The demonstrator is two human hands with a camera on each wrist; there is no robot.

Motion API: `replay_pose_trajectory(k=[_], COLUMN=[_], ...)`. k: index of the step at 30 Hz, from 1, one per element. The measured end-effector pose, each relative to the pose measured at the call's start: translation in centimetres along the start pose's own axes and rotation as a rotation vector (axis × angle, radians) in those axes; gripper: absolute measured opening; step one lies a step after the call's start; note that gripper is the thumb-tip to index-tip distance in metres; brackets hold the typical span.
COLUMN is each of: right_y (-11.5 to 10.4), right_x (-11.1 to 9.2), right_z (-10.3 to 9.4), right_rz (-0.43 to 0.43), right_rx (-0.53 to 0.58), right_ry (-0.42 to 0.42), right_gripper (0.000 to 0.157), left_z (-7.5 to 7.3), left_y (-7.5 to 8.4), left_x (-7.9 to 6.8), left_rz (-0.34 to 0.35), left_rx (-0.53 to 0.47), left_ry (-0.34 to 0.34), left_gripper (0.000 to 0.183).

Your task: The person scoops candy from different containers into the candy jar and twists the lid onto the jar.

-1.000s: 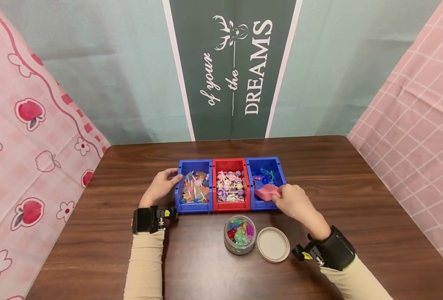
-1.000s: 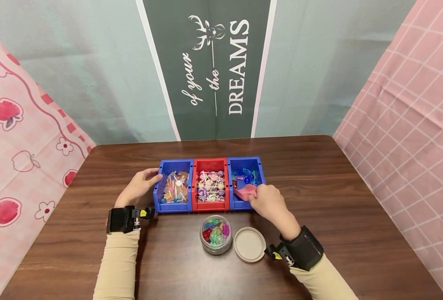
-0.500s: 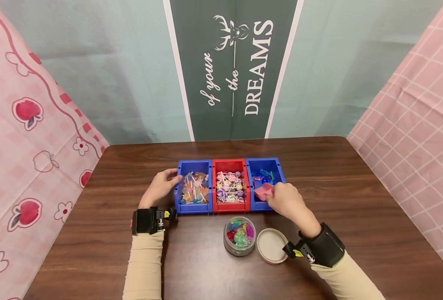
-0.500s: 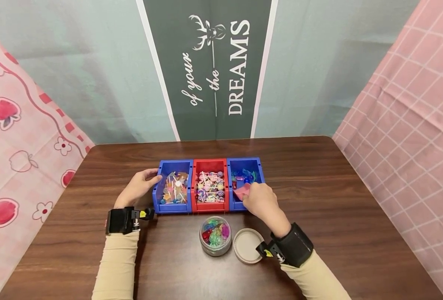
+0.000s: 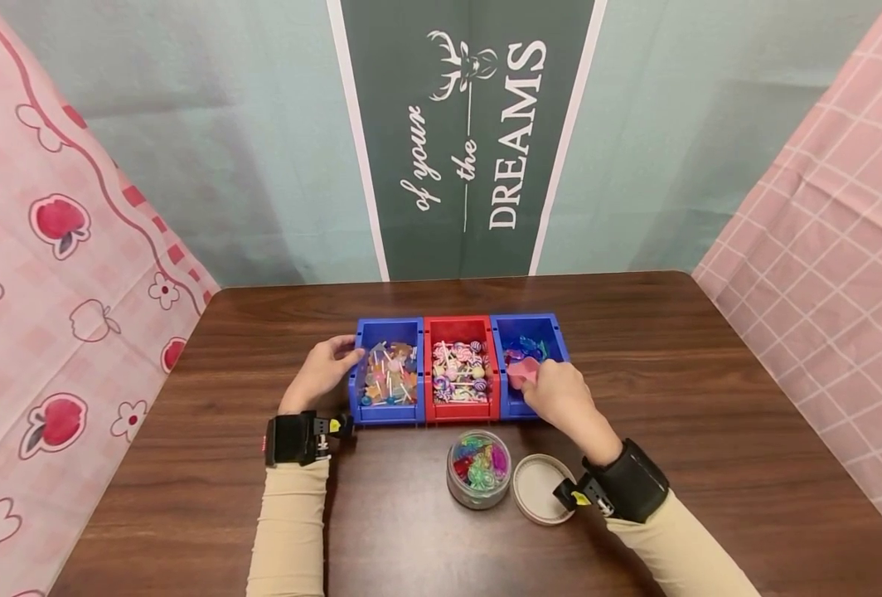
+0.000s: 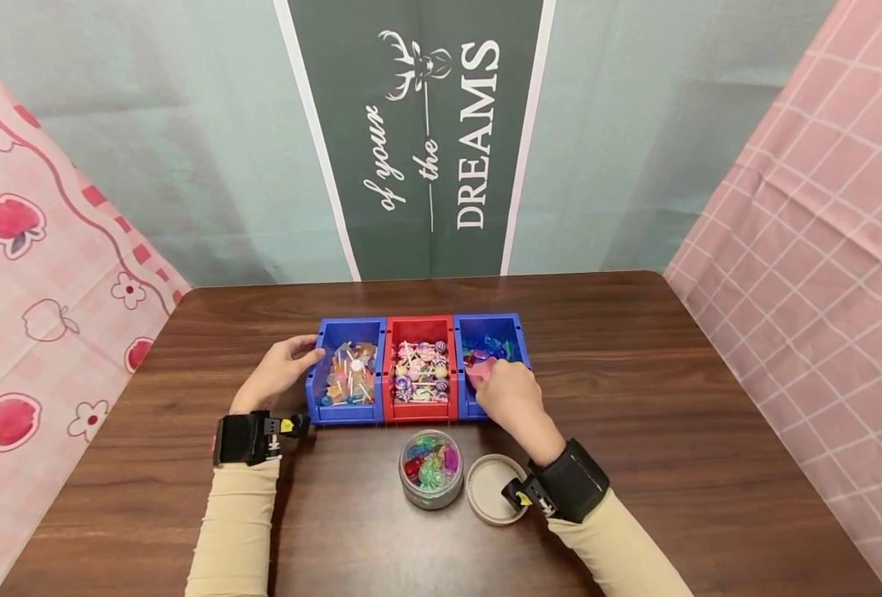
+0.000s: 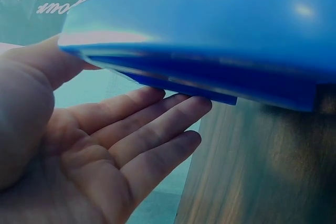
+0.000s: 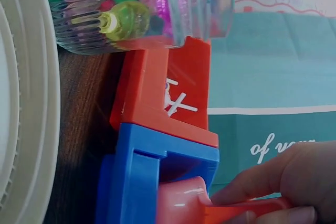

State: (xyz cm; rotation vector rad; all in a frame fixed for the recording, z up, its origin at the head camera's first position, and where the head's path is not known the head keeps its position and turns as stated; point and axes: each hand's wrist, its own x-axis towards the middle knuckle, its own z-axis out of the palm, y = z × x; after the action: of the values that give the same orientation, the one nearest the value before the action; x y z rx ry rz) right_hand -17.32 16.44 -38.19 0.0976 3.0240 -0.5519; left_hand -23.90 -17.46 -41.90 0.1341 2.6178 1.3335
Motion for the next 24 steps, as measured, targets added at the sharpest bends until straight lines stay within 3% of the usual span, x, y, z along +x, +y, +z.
replay_pose_trajectory(k=[13, 24], right_y=[0.2, 0.6], right_x=[1.4, 2.1], right_z=[2.1, 3.1], right_rz=[0.01, 0.042], right_rx=[0.047, 0.065], right_ry=[0.055, -0.011], right_gripper=[0.034, 0.036], left_z=[0.1, 0.2], left_y=[0.1, 0.0], left_x=[0.0, 0.0], left_rz=[0.011, 0.02], left_rx=[0.021, 0.016], left_ry=[0.006, 0.011], left_gripper=[0.049, 0.05])
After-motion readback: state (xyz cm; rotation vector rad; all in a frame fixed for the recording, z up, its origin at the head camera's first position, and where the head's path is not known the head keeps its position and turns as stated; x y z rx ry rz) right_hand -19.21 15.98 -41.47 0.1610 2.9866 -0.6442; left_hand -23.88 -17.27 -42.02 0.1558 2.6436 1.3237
